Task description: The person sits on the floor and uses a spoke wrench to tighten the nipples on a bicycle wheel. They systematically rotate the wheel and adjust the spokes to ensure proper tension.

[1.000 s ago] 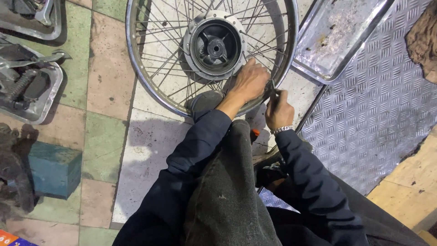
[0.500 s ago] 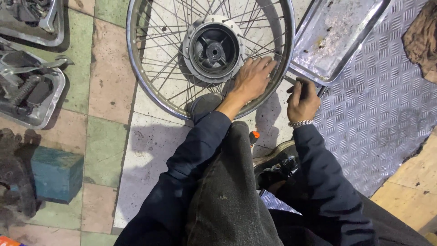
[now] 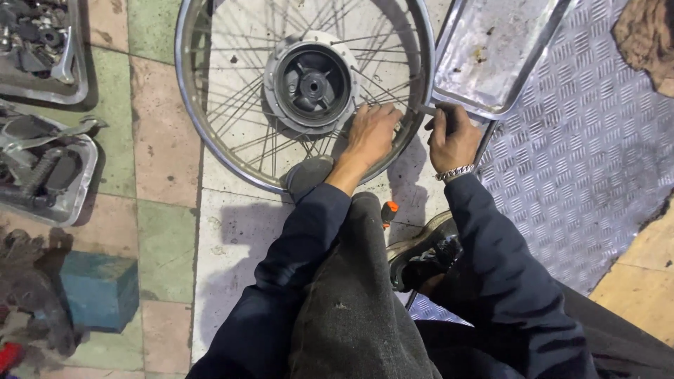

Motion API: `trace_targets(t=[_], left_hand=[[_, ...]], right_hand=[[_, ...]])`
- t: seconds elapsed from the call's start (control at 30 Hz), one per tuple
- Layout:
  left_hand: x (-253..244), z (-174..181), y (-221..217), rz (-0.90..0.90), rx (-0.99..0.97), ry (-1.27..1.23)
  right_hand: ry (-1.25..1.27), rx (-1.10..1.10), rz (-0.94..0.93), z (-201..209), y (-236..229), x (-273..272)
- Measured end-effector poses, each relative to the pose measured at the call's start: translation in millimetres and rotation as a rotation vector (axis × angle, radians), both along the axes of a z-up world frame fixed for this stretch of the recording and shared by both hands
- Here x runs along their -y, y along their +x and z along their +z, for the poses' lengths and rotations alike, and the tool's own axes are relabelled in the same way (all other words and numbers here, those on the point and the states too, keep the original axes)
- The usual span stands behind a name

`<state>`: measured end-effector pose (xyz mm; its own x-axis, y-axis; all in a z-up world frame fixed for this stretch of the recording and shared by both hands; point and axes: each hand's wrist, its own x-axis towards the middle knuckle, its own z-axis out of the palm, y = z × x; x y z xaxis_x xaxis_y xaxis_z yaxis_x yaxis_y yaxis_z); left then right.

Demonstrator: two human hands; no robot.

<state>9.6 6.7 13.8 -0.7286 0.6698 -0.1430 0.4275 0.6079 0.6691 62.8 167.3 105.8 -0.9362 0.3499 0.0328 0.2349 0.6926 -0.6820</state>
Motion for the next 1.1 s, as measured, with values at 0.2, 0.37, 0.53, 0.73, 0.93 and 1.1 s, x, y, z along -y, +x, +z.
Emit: trace_targets(t=[0.2,0.37,0.53,0.73,0.93,1.1], left_hand=[[3,18,-7,0.201,-0.141,0.358],[-3,3,-13,0.181,-0.287,0.299],[-6,-2,-9,0.177,-0.358,0.272],[-8,-14,-9,0.171,-0.361,0.27],[-7,-6,-10,0.157,-0.316,0.241],[-8,-5,-10,0.159,-0.312,0.233]], right_hand=[[0.086,0.071,0.006,-15,4,-2],[0.087,0.073,0.001,-28,0,-7],[0.093,0.076,0.001,-30,-5,-15],[0.071,0.1,0.023,-35,-18,-20],[0.218,0.336,0.108,-78,-42,-55],[0.259,0.461,0.162,-81,-59,-56]])
